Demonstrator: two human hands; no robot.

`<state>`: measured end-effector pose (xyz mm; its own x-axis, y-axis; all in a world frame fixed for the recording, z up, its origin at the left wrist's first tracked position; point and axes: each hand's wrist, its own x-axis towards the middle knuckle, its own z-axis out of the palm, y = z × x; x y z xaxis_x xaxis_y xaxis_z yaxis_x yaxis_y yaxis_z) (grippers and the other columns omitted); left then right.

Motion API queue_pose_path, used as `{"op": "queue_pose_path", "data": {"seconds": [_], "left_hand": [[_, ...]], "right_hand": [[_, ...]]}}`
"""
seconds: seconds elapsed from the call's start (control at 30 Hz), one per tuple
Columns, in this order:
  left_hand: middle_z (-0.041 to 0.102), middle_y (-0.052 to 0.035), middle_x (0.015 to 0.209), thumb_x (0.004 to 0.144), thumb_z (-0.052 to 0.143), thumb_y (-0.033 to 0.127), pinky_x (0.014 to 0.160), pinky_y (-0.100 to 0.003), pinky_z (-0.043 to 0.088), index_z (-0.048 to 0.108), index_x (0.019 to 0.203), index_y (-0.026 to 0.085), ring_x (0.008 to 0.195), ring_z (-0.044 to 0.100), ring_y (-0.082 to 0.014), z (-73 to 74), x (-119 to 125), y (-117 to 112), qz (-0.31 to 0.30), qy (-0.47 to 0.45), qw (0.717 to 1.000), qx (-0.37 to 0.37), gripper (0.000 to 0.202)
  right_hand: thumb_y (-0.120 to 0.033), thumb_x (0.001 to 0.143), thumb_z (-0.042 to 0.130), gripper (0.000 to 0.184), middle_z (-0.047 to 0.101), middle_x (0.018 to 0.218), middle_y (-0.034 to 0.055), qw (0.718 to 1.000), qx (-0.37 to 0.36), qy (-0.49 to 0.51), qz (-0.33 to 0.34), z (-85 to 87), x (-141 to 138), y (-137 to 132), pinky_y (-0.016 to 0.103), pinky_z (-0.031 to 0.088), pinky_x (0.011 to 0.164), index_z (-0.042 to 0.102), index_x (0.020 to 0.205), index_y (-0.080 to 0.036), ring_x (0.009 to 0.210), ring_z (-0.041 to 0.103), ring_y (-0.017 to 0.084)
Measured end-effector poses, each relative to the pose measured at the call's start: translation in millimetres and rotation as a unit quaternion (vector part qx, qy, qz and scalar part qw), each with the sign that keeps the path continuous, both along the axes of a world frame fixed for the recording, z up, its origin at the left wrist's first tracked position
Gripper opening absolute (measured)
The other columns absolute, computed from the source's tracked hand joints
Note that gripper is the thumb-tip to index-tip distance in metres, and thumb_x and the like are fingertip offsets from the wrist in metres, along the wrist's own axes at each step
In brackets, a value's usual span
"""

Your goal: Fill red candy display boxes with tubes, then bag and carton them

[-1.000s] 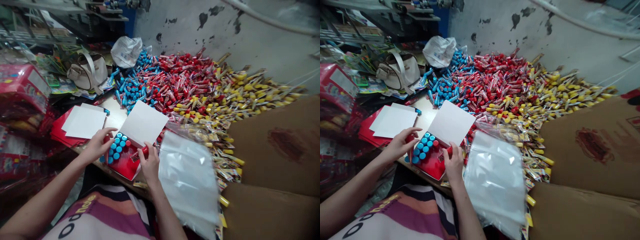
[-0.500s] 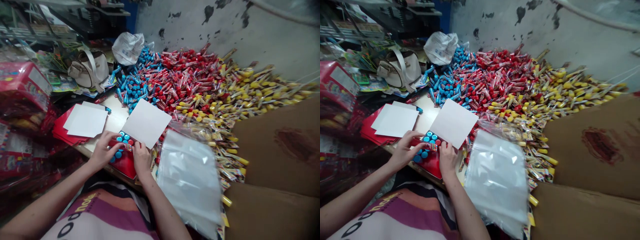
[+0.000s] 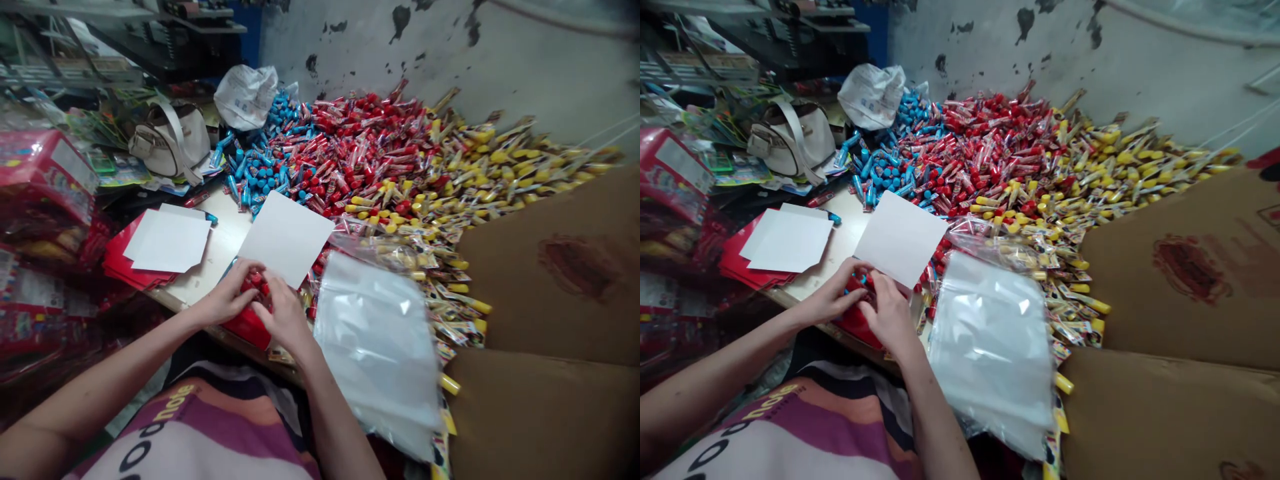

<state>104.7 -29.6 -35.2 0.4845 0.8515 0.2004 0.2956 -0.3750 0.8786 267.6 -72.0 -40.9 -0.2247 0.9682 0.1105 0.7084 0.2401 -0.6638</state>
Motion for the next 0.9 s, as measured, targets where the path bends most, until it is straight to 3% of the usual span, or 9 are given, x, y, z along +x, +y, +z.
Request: {"op": "queue_pose_path", "data": {"seconds": [0.1,0.17,0.27,0.33,0.4,0.5,0.57,0.7,0.9], "left_hand": [[0.050,-0.0092,0.113,0.079,0.056,0.016,0.096,-0.040,0.043,0.047,0.123,0.022,0.105,0.051,-0.0223,1.1,7.7,-4.6,-0.001,-0.030,0.999,-0.022,0.045],[0.048,-0.0097,0.118,0.078,0.061,0.020,0.095,-0.039,0.044,0.044,0.128,0.023,0.106,0.050,-0.0224,-1.6,2.3,-4.0,0.022,-0.058,0.996,-0.057,0.052],[0.049,-0.0085,0.118,0.079,0.063,0.030,0.090,-0.035,0.044,0.045,0.129,0.023,0.106,0.050,-0.0218,-17.5,-23.6,0.2,0.134,-0.075,0.983,-0.096,0.053],[0.053,-0.0078,0.114,0.078,0.063,0.037,0.088,-0.035,0.044,0.051,0.122,0.022,0.102,0.052,-0.0217,-36.3,-45.0,1.0,0.227,-0.055,0.965,-0.121,0.048],[0.057,-0.0074,0.106,0.073,0.065,0.044,0.083,-0.034,0.045,0.058,0.113,0.020,0.096,0.054,-0.0229,-57.1,-61.1,-2.9,0.278,-0.042,0.941,-0.186,0.047],[0.065,-0.0073,0.094,0.067,0.069,0.053,0.077,-0.034,0.047,0.065,0.101,0.019,0.093,0.059,-0.0261,-79.8,-69.0,-15.0,0.274,-0.068,0.911,-0.301,0.048],[0.069,-0.0079,0.097,0.066,0.069,0.057,0.081,-0.034,0.047,0.068,0.098,0.020,0.097,0.060,-0.0277,-85.2,-66.7,-22.8,0.258,-0.091,0.902,-0.333,0.049],[0.071,-0.0084,0.104,0.067,0.070,0.058,0.093,-0.037,0.044,0.071,0.095,0.020,0.105,0.058,-0.0301,-83.7,-59.5,-30.8,0.250,-0.103,0.906,-0.327,0.047],[0.070,-0.0084,0.101,0.072,0.066,0.053,0.092,-0.038,0.045,0.069,0.098,0.019,0.102,0.060,-0.0284,-93.2,-49.2,-40.9,0.244,-0.104,0.912,-0.312,0.043]], "right_hand": [[-0.015,0.084,0.053,0.061,0.064,0.115,0.0083,0.999,-0.012,0.004,0.030,3.4,-2.6,1.5,0.032,0.049,0.092,0.034,0.142,-0.018,0.106,0.060,0.019],[-0.018,0.085,0.053,0.064,0.063,0.117,0.0072,1.000,-0.018,0.016,0.010,-2.3,-0.1,-1.1,0.032,0.050,0.090,0.029,0.145,-0.021,0.104,0.061,0.018],[-0.026,0.088,0.053,0.052,0.064,0.116,0.0069,0.993,0.004,0.038,-0.115,-21.5,6.8,-9.9,0.032,0.051,0.087,0.040,0.138,-0.023,0.100,0.062,0.019],[-0.032,0.089,0.053,0.041,0.065,0.111,0.0088,0.974,0.037,0.050,-0.220,-38.6,8.3,-15.6,0.032,0.052,0.084,0.049,0.128,-0.019,0.096,0.063,0.020],[-0.037,0.090,0.055,0.037,0.065,0.107,0.0103,0.961,0.065,0.043,-0.264,-56.0,4.1,-19.2,0.032,0.052,0.083,0.052,0.121,-0.017,0.094,0.063,0.020],[-0.040,0.091,0.055,0.039,0.065,0.104,0.0110,0.970,0.085,-0.025,-0.225,-78.6,-10.3,-19.4,0.031,0.052,0.081,0.052,0.121,-0.015,0.094,0.064,0.020],[-0.040,0.093,0.054,0.040,0.065,0.099,0.0105,0.973,0.086,-0.088,-0.193,-89.4,-20.5,-17.0,0.028,0.052,0.076,0.052,0.124,-0.014,0.089,0.065,0.020],[-0.040,0.096,0.048,0.040,0.063,0.092,0.0084,0.970,0.090,-0.157,-0.163,-99.0,-30.2,-9.2,0.025,0.052,0.070,0.053,0.127,-0.015,0.079,0.065,0.017],[-0.036,0.097,0.045,0.042,0.060,0.094,0.0078,0.969,0.072,-0.207,-0.113,-91.8,-24.9,-1.3,0.023,0.052,0.068,0.048,0.135,-0.017,0.078,0.063,0.016]]}}
